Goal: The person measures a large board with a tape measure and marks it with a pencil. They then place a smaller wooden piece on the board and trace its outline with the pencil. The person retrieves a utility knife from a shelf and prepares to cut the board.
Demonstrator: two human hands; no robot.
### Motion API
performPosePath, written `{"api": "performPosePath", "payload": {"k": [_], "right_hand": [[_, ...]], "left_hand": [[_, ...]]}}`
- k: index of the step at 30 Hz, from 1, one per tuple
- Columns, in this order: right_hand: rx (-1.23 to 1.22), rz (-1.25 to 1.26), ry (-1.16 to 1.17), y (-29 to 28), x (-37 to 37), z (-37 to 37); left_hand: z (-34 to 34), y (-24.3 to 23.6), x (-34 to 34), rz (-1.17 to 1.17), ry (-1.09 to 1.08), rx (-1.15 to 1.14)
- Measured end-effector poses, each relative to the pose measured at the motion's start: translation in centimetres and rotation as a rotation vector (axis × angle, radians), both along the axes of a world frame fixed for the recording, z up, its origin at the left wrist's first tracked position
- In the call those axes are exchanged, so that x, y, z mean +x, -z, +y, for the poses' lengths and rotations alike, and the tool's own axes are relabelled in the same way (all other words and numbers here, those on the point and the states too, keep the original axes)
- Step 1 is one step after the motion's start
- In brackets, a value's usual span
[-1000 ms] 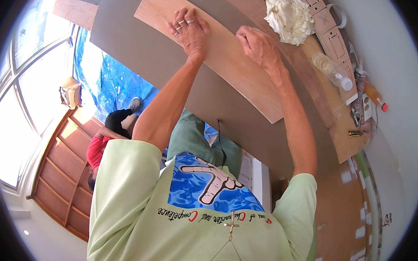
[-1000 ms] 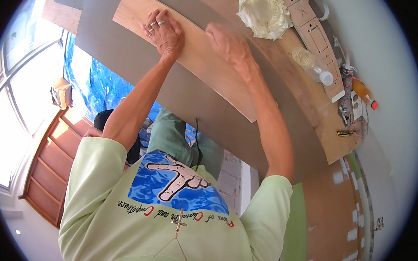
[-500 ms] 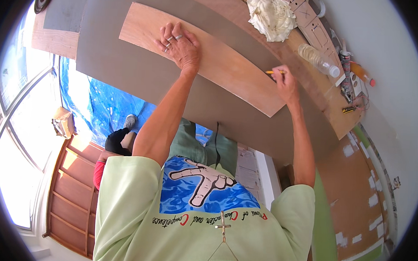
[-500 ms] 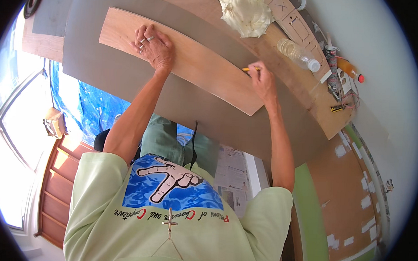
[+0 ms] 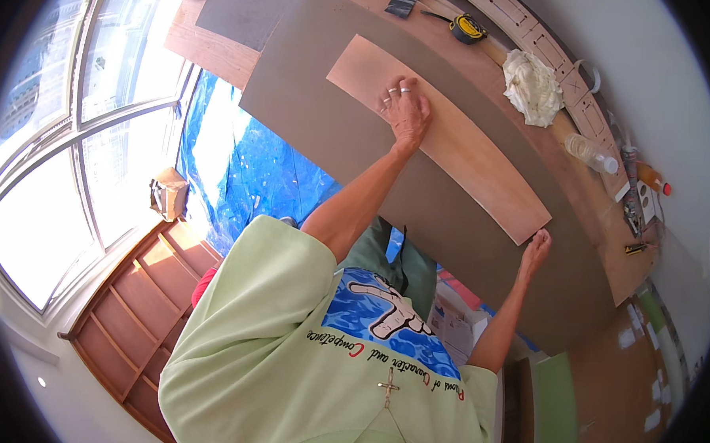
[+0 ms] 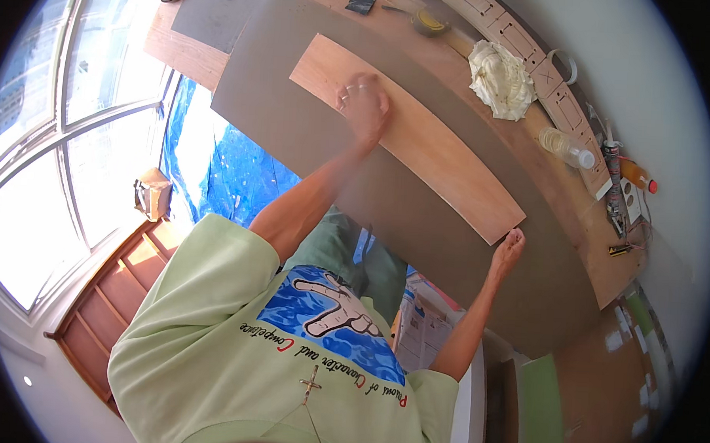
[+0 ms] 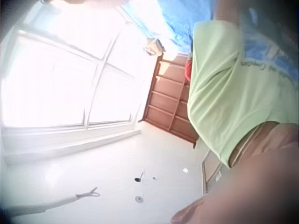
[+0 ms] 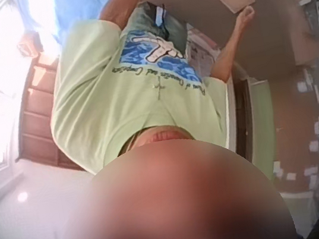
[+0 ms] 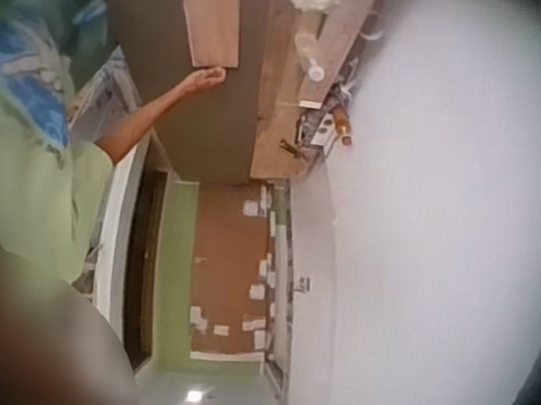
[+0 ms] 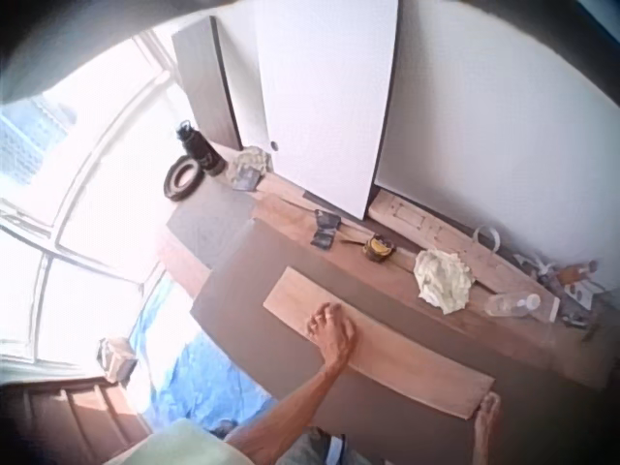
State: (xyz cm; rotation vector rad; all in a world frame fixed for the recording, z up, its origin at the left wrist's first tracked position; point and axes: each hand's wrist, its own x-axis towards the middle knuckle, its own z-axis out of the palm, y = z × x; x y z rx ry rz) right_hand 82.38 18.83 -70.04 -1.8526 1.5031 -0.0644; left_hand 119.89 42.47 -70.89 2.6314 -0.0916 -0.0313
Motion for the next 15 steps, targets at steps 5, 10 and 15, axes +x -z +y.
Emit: {"api": "performPosePath", "payload": {"k": [5, 10, 15], "right_hand": [[-0.014, -0.152, 0.09, 2.9, -0.5, 0.5], [-0.079, -0.145, 0.117, 3.4, -0.4, 0.2], [-0.062, -0.123, 0.198, 3.2, 0.3, 0.5]], "left_hand": [[6.9, -2.3, 6.8, 0.086, -0.059, -0.067], [12.6, -1.5, 12.7, 0.127, -0.021, 0.076], [12.7, -0.8, 14.1, 0.275, 0.077, 0.068]]}}
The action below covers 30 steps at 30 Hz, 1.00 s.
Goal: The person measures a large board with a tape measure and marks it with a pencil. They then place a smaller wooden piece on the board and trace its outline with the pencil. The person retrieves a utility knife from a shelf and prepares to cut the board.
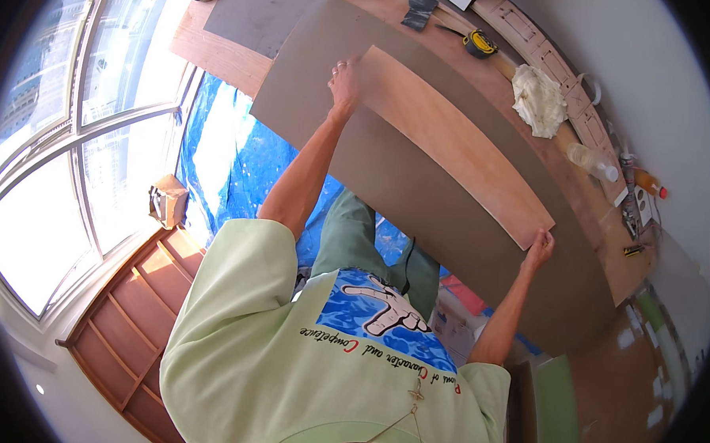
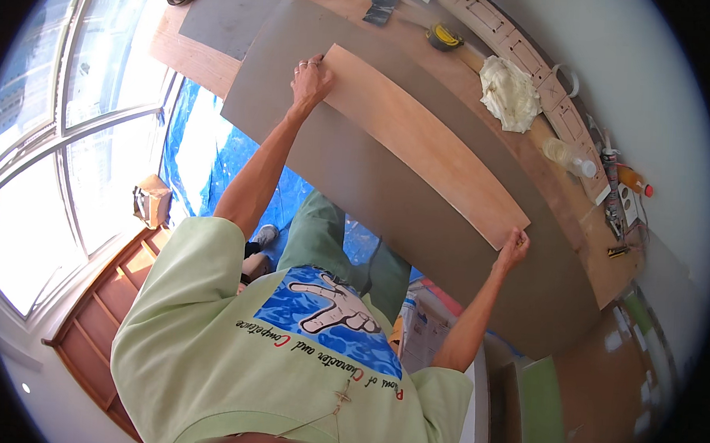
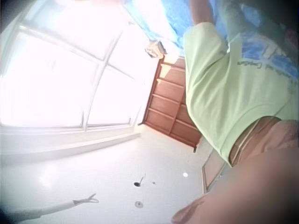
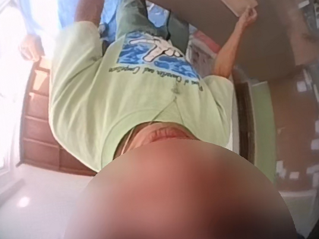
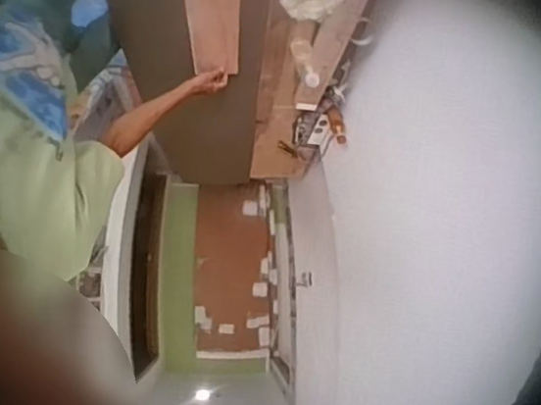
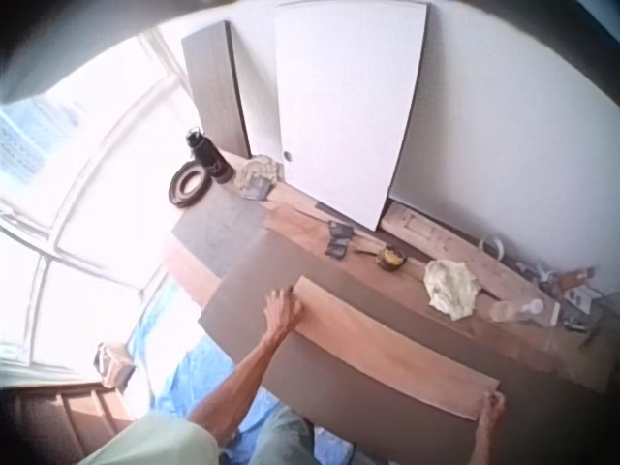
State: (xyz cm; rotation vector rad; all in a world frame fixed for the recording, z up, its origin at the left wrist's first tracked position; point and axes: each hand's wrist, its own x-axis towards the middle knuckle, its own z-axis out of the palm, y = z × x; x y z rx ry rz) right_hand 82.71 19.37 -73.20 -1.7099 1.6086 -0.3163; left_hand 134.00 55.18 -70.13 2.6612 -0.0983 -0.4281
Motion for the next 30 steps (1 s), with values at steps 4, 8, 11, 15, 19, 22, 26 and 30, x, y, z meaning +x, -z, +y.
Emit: {"api": "performPosePath", "payload": {"k": [4, 8, 11, 15, 19, 22, 26, 30], "right_hand": [[0.031, -0.066, 0.119, -1.5, 2.4, 2.1], [0.042, 0.026, 0.124, -3.9, 7.9, 6.6], [0.075, -0.043, 0.11, -3.7, 14.7, 10.2], [0.118, -0.115, 0.044, -3.4, 21.4, 14.0], [0.146, -0.088, 0.082, -3.8, 24.2, 16.1], [0.147, -0.063, 0.091, -4.1, 24.5, 16.5], [0.173, -0.118, 0.085, -3.7, 24.5, 16.4], [0.155, -0.076, 0.083, -3.0, 24.9, 16.2]], "left_hand": [[0.5, -0.2, 1.2, -0.017, -0.1, -0.018], [5.3, -0.4, 6.5, -0.173, -0.061, -0.009], [9.4, -0.4, 11.8, -0.179, -0.097, 0.031], [13.4, 0.0, 18.6, -0.133, -0.046, 0.007], [16.0, 0.6, 21.4, -0.023, -0.023, -0.041], [16.6, 1.6, 21.8, 0.036, -0.033, -0.122], [17.0, 2.3, 22.2, 0.031, -0.011, -0.136], [16.9, 2.3, 22.9, 0.047, 0.002, -0.149]]}}
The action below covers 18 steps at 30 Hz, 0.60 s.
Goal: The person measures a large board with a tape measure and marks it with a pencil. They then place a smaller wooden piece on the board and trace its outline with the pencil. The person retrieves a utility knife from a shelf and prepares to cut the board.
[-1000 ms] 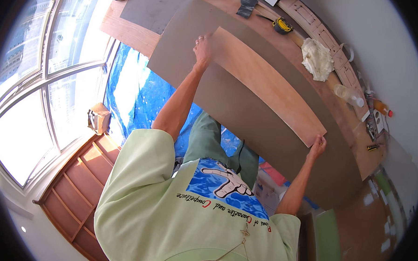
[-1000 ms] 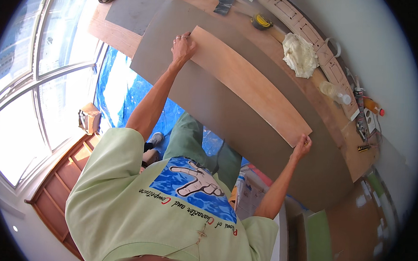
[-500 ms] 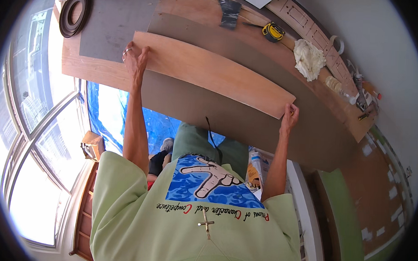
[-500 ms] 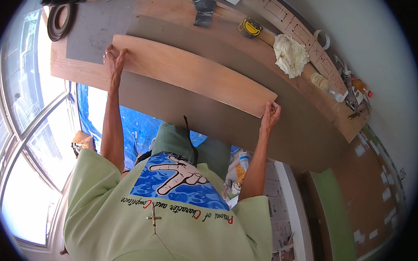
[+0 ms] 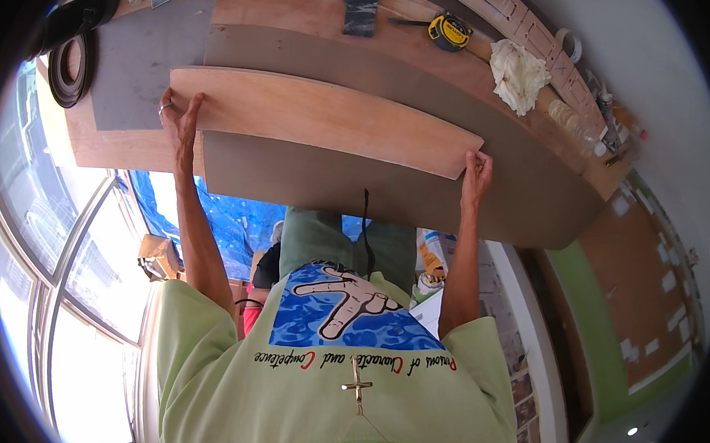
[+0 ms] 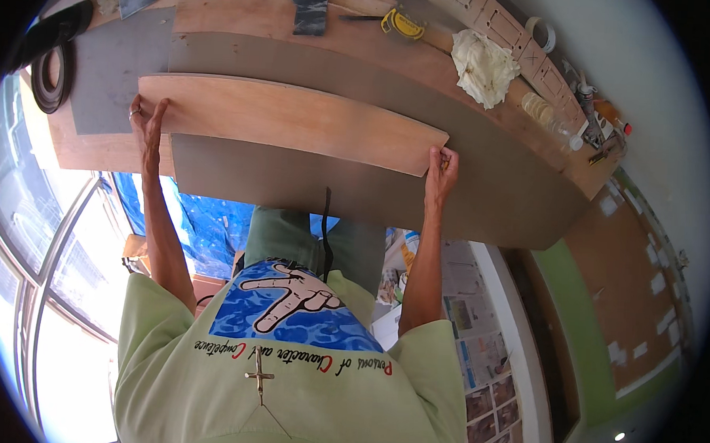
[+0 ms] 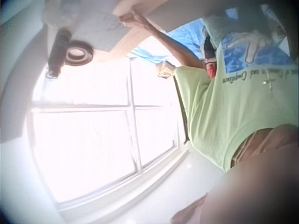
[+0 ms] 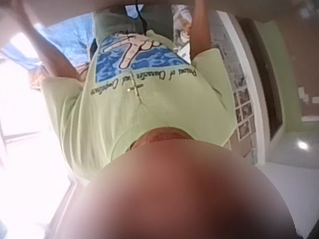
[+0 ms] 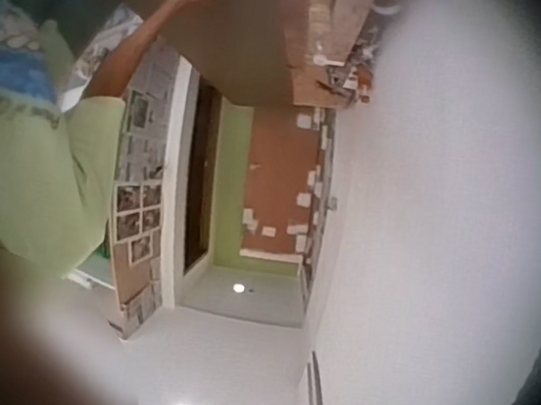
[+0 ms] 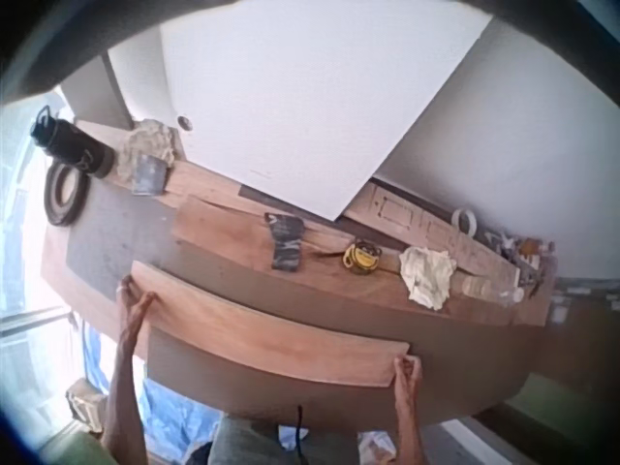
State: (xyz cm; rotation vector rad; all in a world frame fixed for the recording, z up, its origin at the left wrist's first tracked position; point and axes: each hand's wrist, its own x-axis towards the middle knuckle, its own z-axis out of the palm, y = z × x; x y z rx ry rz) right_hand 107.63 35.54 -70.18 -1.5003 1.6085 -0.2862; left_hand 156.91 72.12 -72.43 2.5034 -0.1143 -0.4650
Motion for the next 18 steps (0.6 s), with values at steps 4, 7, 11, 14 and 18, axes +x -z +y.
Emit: {"api": "performPosePath", "payload": {"k": [4, 7, 11, 14, 18], "right_hand": [[0.013, 0.004, 0.001, 0.3, 0.3, -0.3], [-0.004, 0.028, -0.012, 0.5, 0.1, -0.4], [0.024, -0.047, 0.04, 1.0, -0.5, -0.5], [0.042, -0.093, 0.065, 1.2, -0.6, -0.6], [0.05, -0.092, 0.058, 1.0, -0.5, -0.7]], "left_hand": [[-0.3, -0.4, 0.1, 0.025, -0.013, 0.0], [-0.5, -0.8, 0.0, 0.048, -0.021, 0.015], [-0.9, -1.1, -0.3, 0.095, -0.064, -0.044], [-0.9, -1.3, -0.5, 0.103, -0.066, -0.057], [-0.8, -1.4, -0.4, 0.114, -0.064, -0.062]]}}
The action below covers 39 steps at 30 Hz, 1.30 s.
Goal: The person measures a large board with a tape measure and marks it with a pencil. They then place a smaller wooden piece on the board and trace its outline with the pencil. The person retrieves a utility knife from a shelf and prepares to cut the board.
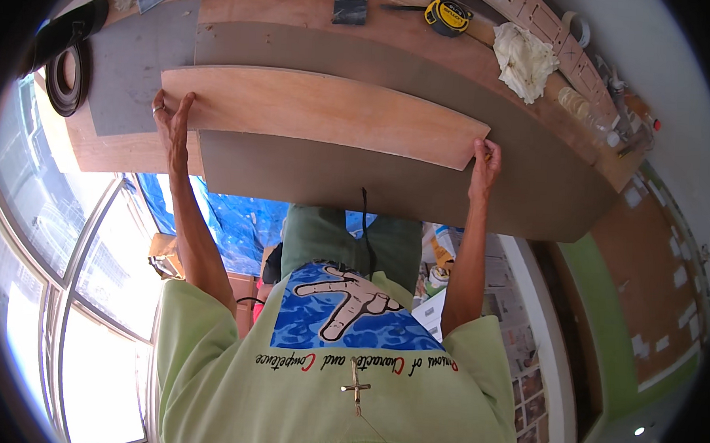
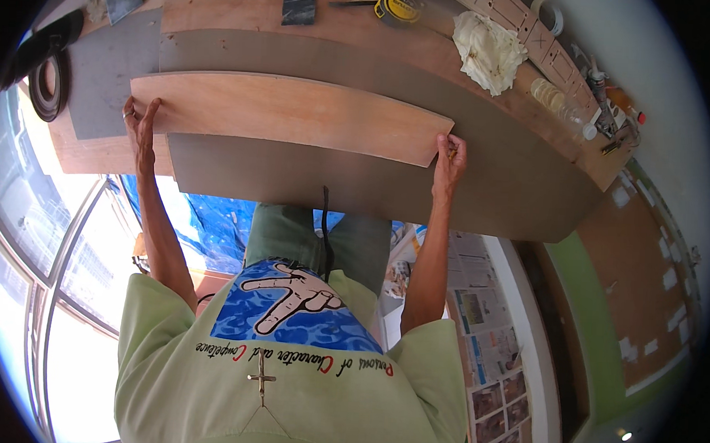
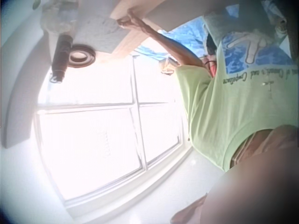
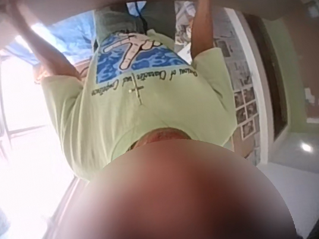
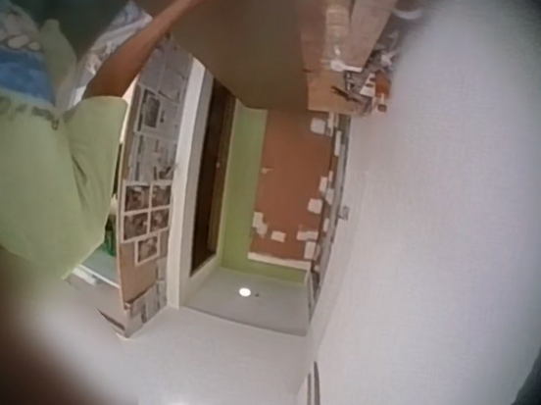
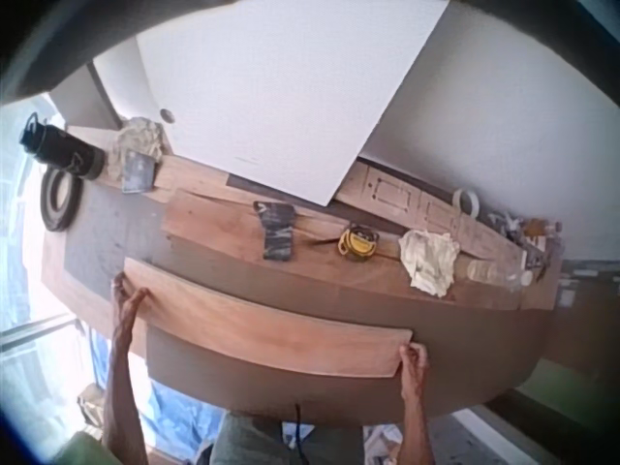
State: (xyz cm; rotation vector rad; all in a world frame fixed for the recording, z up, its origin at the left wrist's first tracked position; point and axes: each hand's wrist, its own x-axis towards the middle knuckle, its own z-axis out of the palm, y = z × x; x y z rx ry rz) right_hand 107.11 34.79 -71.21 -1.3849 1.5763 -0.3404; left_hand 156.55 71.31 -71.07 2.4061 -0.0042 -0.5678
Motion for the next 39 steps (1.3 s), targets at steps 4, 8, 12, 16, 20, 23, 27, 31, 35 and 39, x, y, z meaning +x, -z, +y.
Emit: {"api": "performPosePath", "payload": {"k": [4, 8, 12, 16, 20, 23, 27, 31, 35, 39], "right_hand": [[0.014, 0.01, 0.018, -0.2, 0.0, 0.1], [0.019, -0.02, 0.053, 0.1, -0.1, 0.0], [0.029, -0.022, 0.058, 0.2, -0.1, 0.0], [0.022, -0.026, 0.07, 0.3, -0.1, 0.0], [0.036, -0.043, 0.072, 0.5, -0.4, 0.0], [0.002, -0.016, 0.031, 0.6, -0.5, -0.1], [0.014, 0.043, 0.004, 0.2, 0.0, -0.1], [0.014, 0.051, -0.022, -0.1, 0.5, -0.2], [0.014, 0.123, -0.047, -0.5, 0.4, -0.4], [0.044, 0.092, -0.054, -0.6, 0.5, -0.5]], "left_hand": [[0.2, 0.1, 0.1, 0.01, -0.002, 0.025], [0.3, 0.6, 0.0, -0.041, -0.004, 0.051], [0.5, 0.8, 0.1, -0.049, 0.005, 0.088], [0.3, 0.4, 0.3, -0.052, 0.024, 0.064], [0.0, 0.1, 0.5, -0.047, 0.026, 0.073], [-0.2, 0.3, 0.5, 0.014, 0.013, -0.011], [-0.2, -0.1, 0.5, -0.081, 0.014, 0.068], [-0.6, -0.7, 0.4, -0.018, -0.045, 0.029], [-0.9, -1.2, 0.3, -0.04, -0.017, 0.059], [-0.9, -1.5, 0.3, 0.002, -0.053, 0.032]]}}
